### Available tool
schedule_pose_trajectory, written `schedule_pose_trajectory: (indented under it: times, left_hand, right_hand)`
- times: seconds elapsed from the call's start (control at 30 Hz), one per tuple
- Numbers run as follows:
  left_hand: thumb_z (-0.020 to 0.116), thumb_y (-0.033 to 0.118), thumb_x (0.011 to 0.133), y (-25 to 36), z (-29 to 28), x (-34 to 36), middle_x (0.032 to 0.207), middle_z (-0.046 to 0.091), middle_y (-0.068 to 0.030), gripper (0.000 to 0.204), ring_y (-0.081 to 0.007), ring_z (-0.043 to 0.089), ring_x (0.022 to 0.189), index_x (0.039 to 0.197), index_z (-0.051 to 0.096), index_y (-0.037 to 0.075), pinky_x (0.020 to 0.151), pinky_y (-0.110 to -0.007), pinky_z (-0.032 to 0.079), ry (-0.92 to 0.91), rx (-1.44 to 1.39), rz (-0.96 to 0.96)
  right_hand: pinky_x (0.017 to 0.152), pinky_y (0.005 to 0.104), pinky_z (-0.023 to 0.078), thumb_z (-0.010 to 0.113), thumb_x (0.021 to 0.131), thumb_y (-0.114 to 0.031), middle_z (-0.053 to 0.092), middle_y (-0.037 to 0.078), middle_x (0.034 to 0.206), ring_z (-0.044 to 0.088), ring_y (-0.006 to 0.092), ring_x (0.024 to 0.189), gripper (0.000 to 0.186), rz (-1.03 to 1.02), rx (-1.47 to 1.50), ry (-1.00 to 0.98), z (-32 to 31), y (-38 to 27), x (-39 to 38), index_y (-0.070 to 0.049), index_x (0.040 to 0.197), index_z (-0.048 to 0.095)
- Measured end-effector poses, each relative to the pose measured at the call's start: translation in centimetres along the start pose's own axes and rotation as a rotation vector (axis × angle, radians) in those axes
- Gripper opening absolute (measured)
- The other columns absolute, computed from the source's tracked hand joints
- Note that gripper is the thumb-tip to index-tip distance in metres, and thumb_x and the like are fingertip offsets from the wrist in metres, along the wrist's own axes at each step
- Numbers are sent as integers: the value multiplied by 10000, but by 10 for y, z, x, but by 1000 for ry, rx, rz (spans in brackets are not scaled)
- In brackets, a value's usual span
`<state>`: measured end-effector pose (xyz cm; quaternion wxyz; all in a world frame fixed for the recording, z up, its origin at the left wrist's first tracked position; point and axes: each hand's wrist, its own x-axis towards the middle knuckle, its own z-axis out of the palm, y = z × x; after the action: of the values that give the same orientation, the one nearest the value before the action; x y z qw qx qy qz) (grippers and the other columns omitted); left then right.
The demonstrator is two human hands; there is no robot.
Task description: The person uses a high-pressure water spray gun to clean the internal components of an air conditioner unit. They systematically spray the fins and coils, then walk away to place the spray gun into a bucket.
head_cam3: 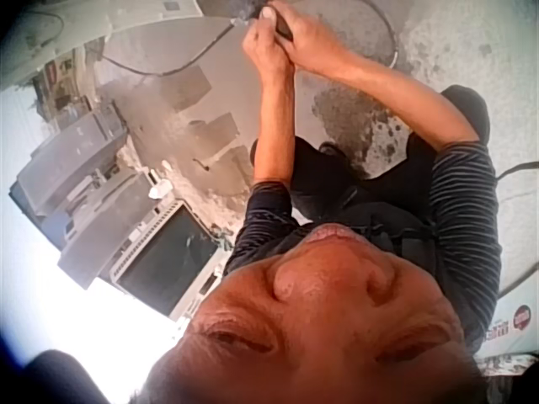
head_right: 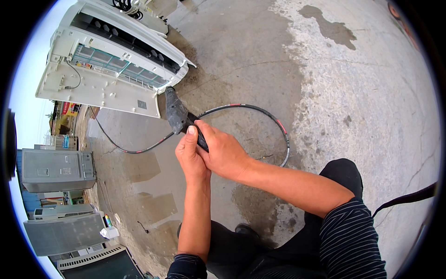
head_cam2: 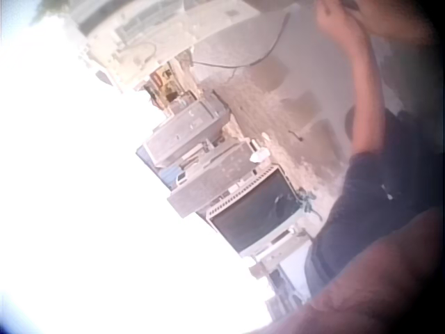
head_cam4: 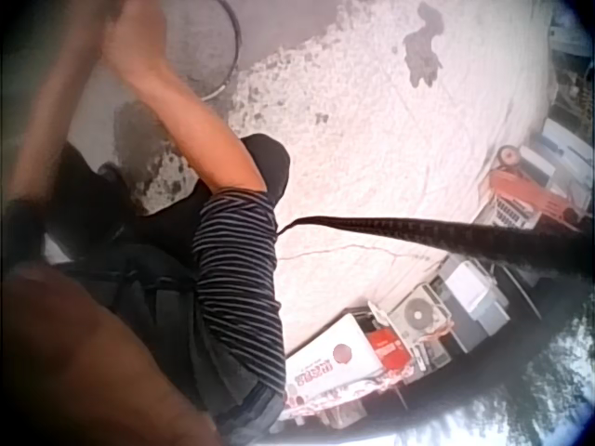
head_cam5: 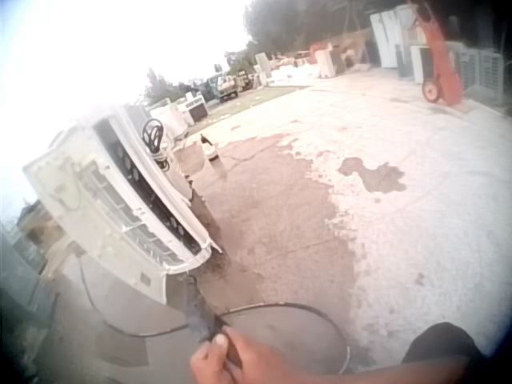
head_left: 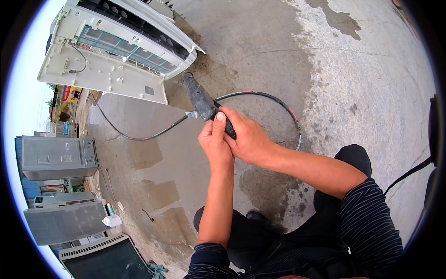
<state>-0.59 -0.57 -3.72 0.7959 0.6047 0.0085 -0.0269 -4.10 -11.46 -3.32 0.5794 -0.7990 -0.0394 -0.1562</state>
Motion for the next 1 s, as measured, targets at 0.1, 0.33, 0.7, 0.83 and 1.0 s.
schedule_pose_trajectory:
  times: [0.1, 0.33, 0.7, 0.83, 1.0]
  left_hand:
    - [693, 332, 1068, 0, 1, 0, 852, 695, -6, 359, -79, 614, 749, 879, 695, 26, 691, -249, 502, 7, -7, -4]
    - [696, 322, 1067, -3, -3, 1, 861, 703, -10, 347, -80, 619, 750, 892, 704, 22, 688, -252, 506, -1, -20, -5]
    - [713, 333, 1055, -7, -7, 3, 863, 702, -13, 355, -82, 611, 757, 894, 714, 17, 685, -255, 498, -5, 1, -1]
    - [714, 334, 1055, -7, -7, 3, 865, 701, -13, 358, -82, 610, 762, 885, 713, 19, 688, -256, 497, -10, 2, -4]
    - [709, 332, 1058, -8, -7, 4, 874, 703, -13, 355, -81, 609, 765, 891, 713, 19, 695, -254, 497, -15, 0, -1]
  right_hand:
    - [863, 519, 582, 687, 995, -213, 699, 301, 1214, 705, 476, 1048, 577, 6, 7, -5, 0, 0, 0, 83, 1444, 479]
    - [858, 523, 581, 690, 994, -220, 699, 301, 1211, 704, 478, 1045, 578, -2, -10, 1, 1, 0, -1, 77, 1443, 479]
    - [864, 526, 577, 687, 997, -229, 699, 297, 1217, 703, 476, 1051, 566, 16, -7, 0, 2, 1, 0, 63, 1440, 490]
    - [871, 525, 576, 687, 998, -233, 698, 297, 1220, 701, 476, 1058, 572, 31, 2, -10, 1, 0, 0, 64, 1445, 487]
    - [873, 524, 576, 685, 1001, -235, 697, 298, 1220, 699, 480, 1061, 576, 36, -4, -18, 0, 0, 1, 64, 1450, 481]
